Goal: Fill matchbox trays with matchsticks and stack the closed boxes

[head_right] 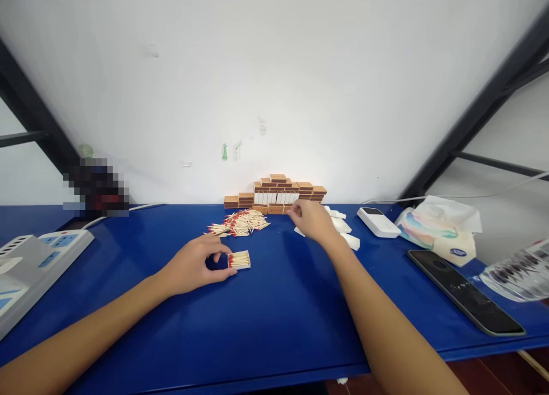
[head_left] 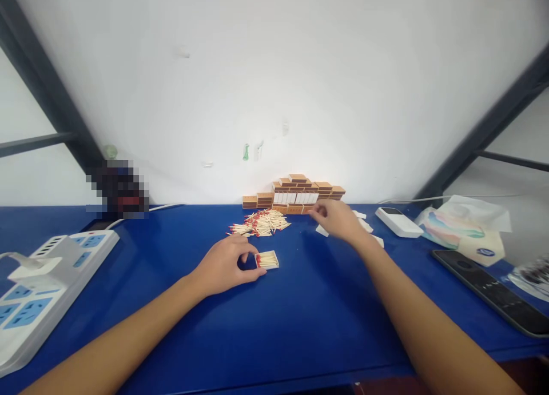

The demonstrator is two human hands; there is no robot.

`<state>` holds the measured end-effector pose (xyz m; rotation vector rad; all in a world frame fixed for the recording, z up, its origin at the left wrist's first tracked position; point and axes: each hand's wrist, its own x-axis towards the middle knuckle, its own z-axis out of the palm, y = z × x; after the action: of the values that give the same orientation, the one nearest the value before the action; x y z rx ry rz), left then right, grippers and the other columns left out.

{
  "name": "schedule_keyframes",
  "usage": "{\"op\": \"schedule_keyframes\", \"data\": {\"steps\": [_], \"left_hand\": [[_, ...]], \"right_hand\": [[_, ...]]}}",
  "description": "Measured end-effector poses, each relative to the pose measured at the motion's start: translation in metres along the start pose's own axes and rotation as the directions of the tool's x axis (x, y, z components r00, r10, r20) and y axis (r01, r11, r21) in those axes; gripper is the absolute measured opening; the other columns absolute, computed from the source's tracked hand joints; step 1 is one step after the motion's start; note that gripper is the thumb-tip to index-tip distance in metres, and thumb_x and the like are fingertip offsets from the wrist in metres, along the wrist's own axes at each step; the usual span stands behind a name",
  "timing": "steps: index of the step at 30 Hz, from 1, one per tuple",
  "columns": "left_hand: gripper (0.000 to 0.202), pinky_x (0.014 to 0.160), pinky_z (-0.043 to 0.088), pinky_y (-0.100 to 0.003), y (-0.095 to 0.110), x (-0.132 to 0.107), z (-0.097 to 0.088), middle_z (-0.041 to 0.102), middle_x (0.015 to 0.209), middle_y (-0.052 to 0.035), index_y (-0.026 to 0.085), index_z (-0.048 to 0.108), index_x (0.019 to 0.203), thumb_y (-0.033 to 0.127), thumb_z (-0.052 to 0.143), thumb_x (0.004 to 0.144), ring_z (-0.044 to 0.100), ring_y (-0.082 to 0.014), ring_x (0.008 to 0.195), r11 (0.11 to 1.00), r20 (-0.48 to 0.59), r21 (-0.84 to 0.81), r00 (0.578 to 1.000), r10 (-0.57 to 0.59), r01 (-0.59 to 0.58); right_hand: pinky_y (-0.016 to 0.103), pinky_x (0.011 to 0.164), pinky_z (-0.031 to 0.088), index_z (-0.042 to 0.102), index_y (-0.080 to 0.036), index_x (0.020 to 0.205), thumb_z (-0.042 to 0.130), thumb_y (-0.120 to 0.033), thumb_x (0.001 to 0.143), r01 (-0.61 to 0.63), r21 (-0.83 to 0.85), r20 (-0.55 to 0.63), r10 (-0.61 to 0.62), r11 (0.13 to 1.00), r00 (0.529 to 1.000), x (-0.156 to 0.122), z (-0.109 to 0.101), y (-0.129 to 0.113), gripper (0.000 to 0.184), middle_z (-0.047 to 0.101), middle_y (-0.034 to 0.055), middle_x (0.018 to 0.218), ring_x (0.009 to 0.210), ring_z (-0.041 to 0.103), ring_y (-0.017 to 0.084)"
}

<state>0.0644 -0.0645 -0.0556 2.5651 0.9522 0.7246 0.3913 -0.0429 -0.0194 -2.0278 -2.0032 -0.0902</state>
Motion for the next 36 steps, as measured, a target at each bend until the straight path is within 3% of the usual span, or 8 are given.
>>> {"op": "schedule_keyframes", "data": {"steps": [6,12,22,29,31,33,35,36], "left_hand": [[0.025,0.076,0.047,-0.034,-0.003,0.001,-0.005,0.063,0.077,-0.0012,0.022,0.076,0.098,0.046,0.076,0.088,0.058,-0.0196,0.079,0.997,-0.106,0.071,0.993,0.049,-0.042],[0.026,0.074,0.047,-0.034,-0.009,0.002,-0.008,0.063,0.077,-0.0017,0.021,0.076,0.097,0.046,0.075,0.090,0.057,-0.0199,0.078,0.991,-0.075,0.119,0.995,0.072,-0.062],[0.026,0.076,0.048,-0.036,-0.010,0.002,-0.010,0.065,0.079,-0.0026,0.020,0.075,0.097,0.045,0.074,0.091,0.059,-0.0203,0.079,0.984,-0.071,0.154,0.992,0.103,-0.091],[0.025,0.074,0.046,-0.035,-0.012,0.003,-0.010,0.066,0.081,-0.0025,0.022,0.074,0.093,0.047,0.073,0.091,0.060,-0.0212,0.082,0.986,-0.015,0.162,0.999,0.038,-0.035],[0.026,0.073,0.046,-0.035,-0.012,0.003,-0.010,0.065,0.079,-0.0023,0.022,0.074,0.093,0.048,0.072,0.091,0.060,-0.0214,0.083,0.987,-0.039,0.162,0.999,0.024,-0.017],[0.027,0.073,0.046,-0.035,-0.012,0.002,-0.009,0.064,0.077,-0.0021,0.022,0.074,0.093,0.049,0.071,0.091,0.060,-0.0220,0.084,0.987,-0.055,0.159,0.998,0.014,-0.005],[0.028,0.074,0.047,-0.035,-0.012,0.002,-0.009,0.064,0.078,-0.0018,0.023,0.074,0.094,0.051,0.071,0.091,0.060,-0.0215,0.083,0.989,-0.035,0.149,0.999,0.016,-0.011],[0.028,0.074,0.047,-0.035,-0.012,0.002,-0.008,0.064,0.078,-0.0016,0.023,0.074,0.094,0.051,0.071,0.091,0.060,-0.0209,0.081,0.990,-0.022,0.143,1.000,0.020,-0.017]], "right_hand": [[0.027,0.070,0.046,0.071,-0.019,0.111,0.053,-0.040,0.106,0.287,-0.028,0.066,-0.285,0.957,0.956,0.028,0.000,-0.085,0.028,0.077,0.0073,0.099,0.087,0.070,0.020],[0.036,0.086,0.049,0.072,-0.015,0.120,0.057,-0.002,0.094,0.460,-0.246,0.192,-0.422,0.853,0.886,0.080,-0.004,-0.135,0.033,0.069,0.0189,0.123,0.111,0.069,0.029],[0.035,0.081,0.047,0.066,-0.015,0.130,0.054,-0.012,0.100,0.532,-0.259,0.190,-0.498,0.806,0.846,0.094,0.001,-0.129,0.032,0.067,0.0197,0.127,0.106,0.067,0.028],[0.032,0.071,0.045,0.073,-0.018,0.106,0.056,-0.030,0.102,0.453,-0.069,0.066,-0.449,0.889,0.891,0.076,-0.047,-0.083,0.021,0.076,0.0086,0.098,0.083,0.066,0.019],[0.033,0.074,0.046,0.075,-0.019,0.096,0.064,-0.033,0.097,0.356,0.181,-0.111,-0.340,0.917,0.934,0.067,-0.062,-0.048,0.018,0.076,0.0074,0.093,0.083,0.066,0.019],[0.034,0.075,0.047,0.074,-0.018,0.093,0.069,-0.033,0.094,0.145,0.407,-0.246,-0.045,0.902,0.968,0.057,-0.070,-0.007,0.016,0.076,0.0083,0.092,0.083,0.066,0.019],[0.033,0.071,0.047,0.072,-0.017,0.091,0.071,-0.032,0.094,-0.216,0.633,-0.194,0.423,0.743,0.885,0.049,-0.068,0.033,0.015,0.074,0.0101,0.094,0.078,0.063,0.017],[0.034,0.070,0.048,0.072,-0.015,0.092,0.067,-0.031,0.097,-0.309,0.653,-0.154,0.521,0.692,0.840,0.047,-0.064,0.051,0.016,0.074,0.0138,0.098,0.079,0.063,0.018]]}}
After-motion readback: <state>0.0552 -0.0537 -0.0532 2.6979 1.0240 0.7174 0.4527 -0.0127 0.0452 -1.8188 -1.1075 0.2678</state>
